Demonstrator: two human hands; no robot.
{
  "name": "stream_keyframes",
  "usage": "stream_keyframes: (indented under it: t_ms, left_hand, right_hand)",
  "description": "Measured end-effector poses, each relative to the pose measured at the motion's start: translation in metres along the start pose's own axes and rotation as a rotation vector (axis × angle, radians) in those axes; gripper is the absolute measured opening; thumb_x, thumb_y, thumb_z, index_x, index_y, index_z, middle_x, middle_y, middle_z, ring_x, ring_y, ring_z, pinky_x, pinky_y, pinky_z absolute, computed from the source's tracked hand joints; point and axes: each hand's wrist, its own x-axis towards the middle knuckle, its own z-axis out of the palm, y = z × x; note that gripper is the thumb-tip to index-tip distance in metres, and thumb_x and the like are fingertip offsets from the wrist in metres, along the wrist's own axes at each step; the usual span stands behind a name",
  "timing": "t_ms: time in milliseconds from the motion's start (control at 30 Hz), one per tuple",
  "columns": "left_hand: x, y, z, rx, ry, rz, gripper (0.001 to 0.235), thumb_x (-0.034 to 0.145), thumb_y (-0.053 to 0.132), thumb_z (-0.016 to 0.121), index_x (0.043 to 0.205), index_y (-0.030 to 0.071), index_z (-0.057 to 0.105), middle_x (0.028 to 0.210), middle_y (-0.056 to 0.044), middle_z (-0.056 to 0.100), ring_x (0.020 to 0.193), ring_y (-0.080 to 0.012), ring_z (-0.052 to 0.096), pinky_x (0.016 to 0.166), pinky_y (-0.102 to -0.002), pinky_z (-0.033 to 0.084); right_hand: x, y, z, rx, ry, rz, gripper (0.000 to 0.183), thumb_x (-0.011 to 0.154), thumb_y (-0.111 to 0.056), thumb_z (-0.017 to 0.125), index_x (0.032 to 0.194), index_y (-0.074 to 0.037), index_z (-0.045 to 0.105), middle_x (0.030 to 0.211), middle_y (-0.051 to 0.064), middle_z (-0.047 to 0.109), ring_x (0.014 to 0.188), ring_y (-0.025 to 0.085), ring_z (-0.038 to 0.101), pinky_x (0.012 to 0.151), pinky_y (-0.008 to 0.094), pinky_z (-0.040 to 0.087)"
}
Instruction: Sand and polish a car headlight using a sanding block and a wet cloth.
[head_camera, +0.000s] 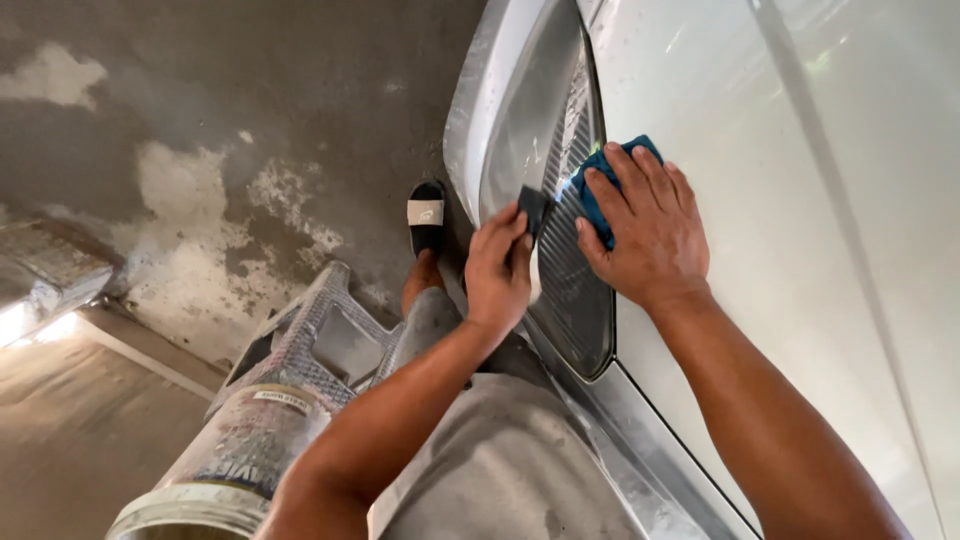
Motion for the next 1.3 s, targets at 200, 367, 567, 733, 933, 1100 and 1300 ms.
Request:
stream_keyframes:
  t_ms: [200, 367, 567, 733, 933, 1100, 1300]
  left_hand:
    - [0.104, -0.087, 0.055, -0.124, 0.032, -0.178, 0.028, 0.097, 0.008, 0.065, 0.124, 0.003, 0.07, 0.116, -0.018, 0.075, 0.106, -0.0302, 0.076, 0.093, -0.037, 0.058]
    - [0.11, -0.078, 0.056, -0.045, 0.038, -0.23, 0.028, 0.097, 0.011, 0.065, 0.123, 0.003, 0.072, 0.113, -0.019, 0.076, 0.105, -0.031, 0.075, 0.093, -0.036, 0.057]
    - [0.043, -0.011, 0.015, 0.021, -0.024, 0.091, 0.024, 0.097, 0.007, 0.066, 0.121, 0.004, 0.071, 0.132, -0.017, 0.069, 0.12, -0.0342, 0.066, 0.104, -0.04, 0.053]
    - [0.143, -0.042, 0.069, -0.088, -0.024, -0.025, 0.025, 0.102, 0.011, 0.063, 0.124, 0.002, 0.07, 0.123, -0.018, 0.072, 0.107, -0.0344, 0.072, 0.094, -0.04, 0.058]
    - [0.13, -0.016, 0.049, -0.003, -0.009, 0.003, 0.024, 0.101, 0.011, 0.064, 0.121, 0.002, 0.071, 0.121, -0.019, 0.073, 0.11, -0.0362, 0.072, 0.098, -0.041, 0.057]
    - [0.06, 0.016, 0.013, 0.056, -0.142, 0.244, 0.027, 0.092, 0.0, 0.066, 0.118, 0.0, 0.071, 0.134, -0.019, 0.066, 0.114, -0.0362, 0.062, 0.101, -0.042, 0.05]
    - [0.191, -0.052, 0.092, -0.079, 0.021, 0.047, 0.024, 0.094, 0.004, 0.065, 0.117, -0.001, 0.072, 0.114, -0.02, 0.075, 0.104, -0.0386, 0.074, 0.09, -0.043, 0.059]
  right_hand:
    - [-0.002, -0.003, 0.002, -0.001, -0.013, 0.024, 0.05, 0.095, -0.039, 0.067, 0.139, -0.013, 0.066, 0.158, 0.009, 0.051, 0.146, 0.031, 0.045, 0.121, 0.051, 0.033]
    - [-0.002, -0.003, 0.001, 0.022, 0.037, 0.012, 0.047, 0.1, -0.038, 0.066, 0.139, -0.013, 0.066, 0.159, 0.009, 0.052, 0.147, 0.031, 0.044, 0.123, 0.051, 0.033]
    - [-0.002, -0.003, 0.001, 0.0, -0.007, 0.015, 0.05, 0.098, -0.039, 0.066, 0.141, -0.013, 0.066, 0.158, 0.01, 0.052, 0.147, 0.031, 0.044, 0.122, 0.051, 0.033]
    - [-0.002, -0.003, 0.001, -0.001, -0.036, 0.026, 0.051, 0.096, -0.04, 0.065, 0.14, -0.013, 0.066, 0.158, 0.009, 0.051, 0.146, 0.031, 0.045, 0.121, 0.051, 0.033]
    - [0.002, -0.003, 0.0, 0.002, 0.004, 0.025, 0.047, 0.1, -0.039, 0.064, 0.139, -0.014, 0.066, 0.159, 0.008, 0.05, 0.148, 0.03, 0.044, 0.124, 0.05, 0.033]
    - [-0.001, -0.004, 0.0, 0.001, -0.035, 0.024, 0.049, 0.097, -0.04, 0.064, 0.139, -0.014, 0.067, 0.159, 0.007, 0.05, 0.147, 0.03, 0.044, 0.122, 0.05, 0.034]
    - [-0.001, -0.003, -0.001, 0.008, -0.019, 0.021, 0.048, 0.099, -0.038, 0.065, 0.139, -0.013, 0.067, 0.159, 0.008, 0.051, 0.147, 0.03, 0.045, 0.123, 0.049, 0.033]
